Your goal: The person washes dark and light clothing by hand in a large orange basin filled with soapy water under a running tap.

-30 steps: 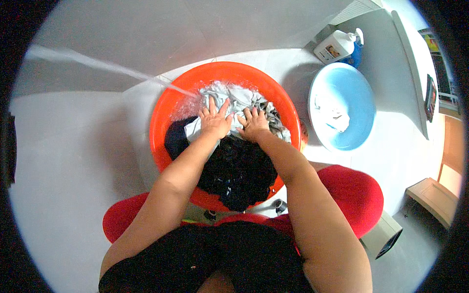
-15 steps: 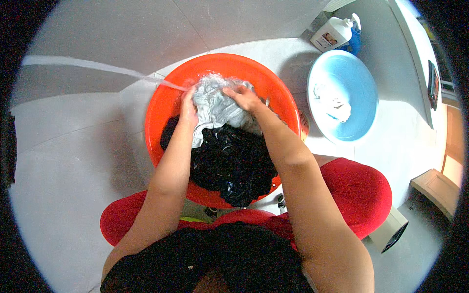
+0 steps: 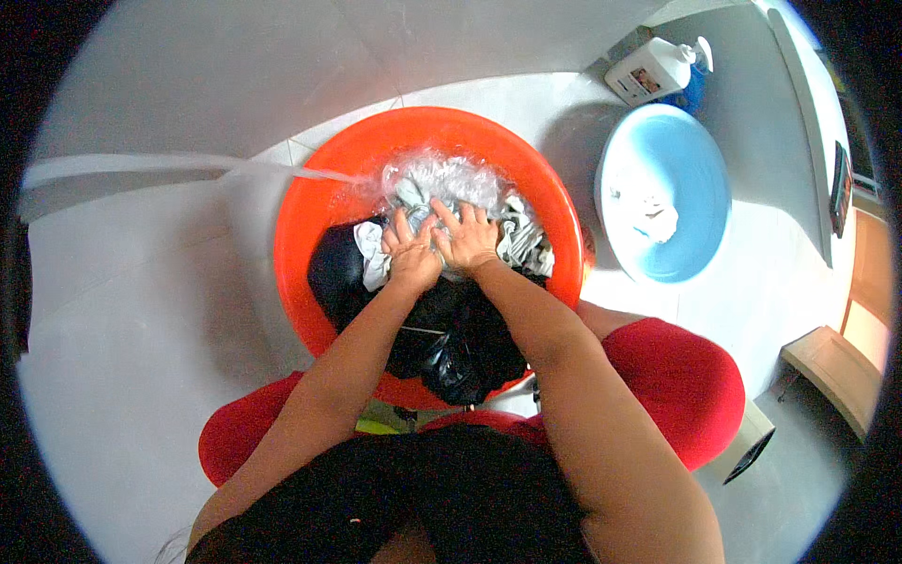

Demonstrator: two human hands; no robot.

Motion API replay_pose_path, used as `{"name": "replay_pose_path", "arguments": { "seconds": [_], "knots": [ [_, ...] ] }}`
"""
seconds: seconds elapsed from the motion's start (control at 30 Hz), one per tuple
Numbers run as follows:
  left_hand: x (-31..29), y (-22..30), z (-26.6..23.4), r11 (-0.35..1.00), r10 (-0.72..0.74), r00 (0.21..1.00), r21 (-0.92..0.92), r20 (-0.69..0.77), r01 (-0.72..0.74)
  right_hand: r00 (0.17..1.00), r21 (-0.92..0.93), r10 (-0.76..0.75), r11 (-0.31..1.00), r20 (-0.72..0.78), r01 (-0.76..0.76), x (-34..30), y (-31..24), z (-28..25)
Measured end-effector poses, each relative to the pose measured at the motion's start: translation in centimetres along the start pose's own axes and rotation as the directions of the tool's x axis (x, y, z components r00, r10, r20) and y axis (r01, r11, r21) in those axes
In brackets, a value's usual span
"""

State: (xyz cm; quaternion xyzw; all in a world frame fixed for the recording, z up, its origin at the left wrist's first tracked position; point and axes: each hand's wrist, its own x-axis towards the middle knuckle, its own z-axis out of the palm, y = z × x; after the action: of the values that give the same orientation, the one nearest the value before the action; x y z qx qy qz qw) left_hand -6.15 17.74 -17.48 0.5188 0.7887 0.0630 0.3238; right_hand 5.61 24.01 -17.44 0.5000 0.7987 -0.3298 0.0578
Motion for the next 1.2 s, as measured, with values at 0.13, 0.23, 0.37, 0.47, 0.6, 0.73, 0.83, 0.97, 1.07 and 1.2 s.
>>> {"name": "replay_pose_path", "arguments": {
  "seconds": [0.13, 0.23, 0.37, 0.47, 0.6, 0.73, 0.83, 0.97, 1.07, 1.2],
  "knots": [
    [5.8, -2.5, 1.9, 0.998, -0.061, 0.998, 0.028, 0.007, 0.061, 1.0, 0.354, -0.003, 0.935, 0.029, -0.008, 5.7, 2.0, 2.7],
    [8.4, -0.9, -3.8, 0.998, -0.055, 0.996, -0.019, -0.066, 0.054, 0.947, -0.05, 0.172, 0.985, 0.271, -0.164, 9.4, 2.0, 1.0],
    [10.8, -2.2, -6.7, 0.997, -0.083, 0.994, 0.011, 0.076, 0.082, 0.983, 0.199, 0.088, 0.973, 0.163, -0.12, 8.8, -1.4, -6.3],
    [8.4, -3.4, -5.2, -0.301, -0.035, 0.984, -0.94, 0.177, 0.159, 0.967, 0.74, 0.126, 0.624, 0.221, -0.25, 10.2, 2.2, -3.5],
    [3.5, -3.3, -4.9, 0.221, -0.249, 0.968, -0.974, -0.005, 0.052, 0.982, 0.588, 0.034, 0.797, 0.188, -0.14, 3.7, -3.1, -7.5],
    [-1.9, 0.7, -3.4, 0.99, 0.031, 0.934, -0.118, -0.356, -0.078, 0.965, 0.185, -0.031, 0.979, -0.26, 0.082, -3.1, -3.1, -5.9],
    [-3.1, 1.9, -1.2, 0.995, 0.095, 0.979, -0.018, -0.183, -0.1, 0.902, 0.03, -0.086, 0.994, -0.422, 0.109, -3.6, -0.8, -0.9],
    [-0.2, 1.5, 0.7, 0.986, -0.036, 0.998, 0.158, -0.052, 0.043, 0.978, 0.127, -0.074, 0.987, -0.195, 0.1, -0.5, 0.4, 0.6],
    [3.4, 1.7, -0.5, 0.977, -0.168, 0.976, 0.156, 0.137, 0.146, 0.965, -0.098, -0.148, 0.987, -0.219, 0.129, 4.1, 0.8, 2.2],
    [8.0, -2.1, 0.4, 0.993, -0.086, 0.992, 0.074, -0.094, 0.093, 0.991, -0.133, 0.133, 0.983, 0.02, -0.129, 8.4, -0.1, 0.2]
  ]
}}
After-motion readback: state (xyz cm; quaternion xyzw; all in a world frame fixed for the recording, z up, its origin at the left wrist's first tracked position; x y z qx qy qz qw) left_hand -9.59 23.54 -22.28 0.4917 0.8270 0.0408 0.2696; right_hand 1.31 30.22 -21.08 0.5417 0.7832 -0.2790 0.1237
